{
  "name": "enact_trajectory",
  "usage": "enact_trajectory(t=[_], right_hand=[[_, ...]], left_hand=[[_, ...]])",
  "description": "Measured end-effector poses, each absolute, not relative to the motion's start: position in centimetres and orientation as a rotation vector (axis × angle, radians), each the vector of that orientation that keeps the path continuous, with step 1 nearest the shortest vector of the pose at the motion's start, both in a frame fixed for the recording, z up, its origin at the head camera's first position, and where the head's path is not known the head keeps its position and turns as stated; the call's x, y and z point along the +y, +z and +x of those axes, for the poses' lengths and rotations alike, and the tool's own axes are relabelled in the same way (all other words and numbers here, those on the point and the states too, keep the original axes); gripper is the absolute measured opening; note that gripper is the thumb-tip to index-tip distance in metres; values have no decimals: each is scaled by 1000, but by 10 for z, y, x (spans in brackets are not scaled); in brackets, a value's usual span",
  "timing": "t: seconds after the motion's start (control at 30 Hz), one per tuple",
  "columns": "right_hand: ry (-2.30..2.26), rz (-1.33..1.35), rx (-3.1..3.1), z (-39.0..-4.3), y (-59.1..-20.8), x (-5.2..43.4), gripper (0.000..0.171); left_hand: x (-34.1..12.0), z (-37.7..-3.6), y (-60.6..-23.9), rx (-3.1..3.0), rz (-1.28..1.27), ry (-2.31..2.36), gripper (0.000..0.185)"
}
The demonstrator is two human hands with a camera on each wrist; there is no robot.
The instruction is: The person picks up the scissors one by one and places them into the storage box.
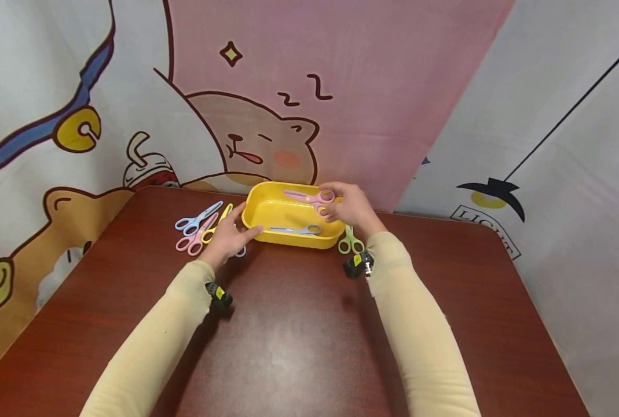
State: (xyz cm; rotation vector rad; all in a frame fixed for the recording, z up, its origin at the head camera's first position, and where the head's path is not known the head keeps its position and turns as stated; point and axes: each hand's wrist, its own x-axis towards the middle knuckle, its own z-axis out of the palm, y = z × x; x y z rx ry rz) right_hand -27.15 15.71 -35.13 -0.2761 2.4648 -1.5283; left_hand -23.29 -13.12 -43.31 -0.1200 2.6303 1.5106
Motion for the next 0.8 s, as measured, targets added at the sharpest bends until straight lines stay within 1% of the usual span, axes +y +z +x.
enact_trajectory(t=[0.43,0.8], right_hand=[[-1522,-269,2432,-271,-355,143,51],[-1518,-259,2412,-277,-358,137,52]], left_hand=[[-131,-234,-434,2626,-127,1510,89],[-131,-234,-435,2634,-131,1504,89]])
